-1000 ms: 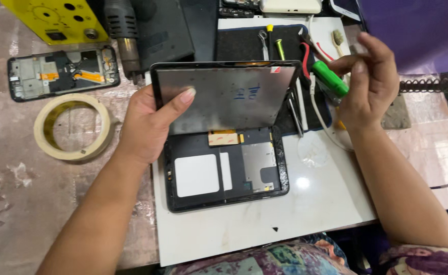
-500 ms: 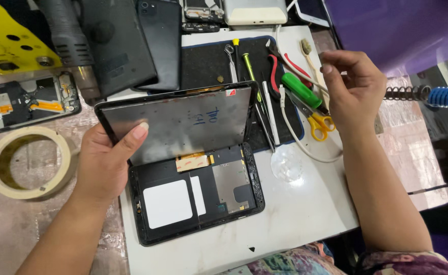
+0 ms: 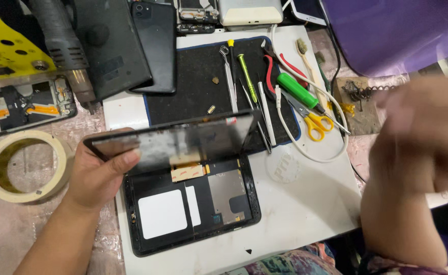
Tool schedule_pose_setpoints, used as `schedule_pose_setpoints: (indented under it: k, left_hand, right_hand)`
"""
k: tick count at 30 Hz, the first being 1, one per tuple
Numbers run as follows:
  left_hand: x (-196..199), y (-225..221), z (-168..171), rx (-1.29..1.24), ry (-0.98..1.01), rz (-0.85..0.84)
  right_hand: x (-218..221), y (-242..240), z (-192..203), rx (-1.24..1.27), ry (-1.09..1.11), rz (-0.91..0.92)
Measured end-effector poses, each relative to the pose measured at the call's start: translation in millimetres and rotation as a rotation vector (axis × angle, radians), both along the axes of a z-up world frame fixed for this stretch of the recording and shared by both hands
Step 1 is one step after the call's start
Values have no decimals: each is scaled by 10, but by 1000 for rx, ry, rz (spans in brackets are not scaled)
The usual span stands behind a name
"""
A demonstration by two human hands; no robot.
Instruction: The person uses a plastic prying tool to separate the screen assembly from the back housing of a white Samsung tablet. They work around the edges to release the adhesive, then lift the screen to reveal the internal components and ribbon cables.
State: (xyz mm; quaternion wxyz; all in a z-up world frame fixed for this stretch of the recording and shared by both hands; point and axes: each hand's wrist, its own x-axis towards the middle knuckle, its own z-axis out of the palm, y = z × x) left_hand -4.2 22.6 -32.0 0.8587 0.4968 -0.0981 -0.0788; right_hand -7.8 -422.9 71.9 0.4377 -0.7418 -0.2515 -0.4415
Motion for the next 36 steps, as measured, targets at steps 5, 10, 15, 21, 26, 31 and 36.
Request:
schedule_pose_setpoints:
  k: [5, 10, 15, 21, 26, 31, 36]
  left_hand:
    - [18, 119, -61, 32, -171, -194]
    - [66, 40, 71, 47, -235, -240]
    - [58, -49, 226, -6, -362, -384]
    - [13, -96, 338, -48, -265, -379]
    - [117, -41, 327, 73, -405, -402]
    - [75, -84, 244, 18, -309, -358]
    - [57, -1, 212, 207, -246, -247]
  right_hand:
    - [-459, -3, 29, -194, 70, -110]
    - [-619, 131, 43, -297, 146, -104]
    - [-797, 242, 70, -331, 204, -101]
    - [-1038, -3, 202, -399, 242, -194]
    - [-625, 395, 410, -436, 153, -37]
    - [-324, 588, 787, -553, 225, -8]
    - [648, 933, 268, -688, 513, 156]
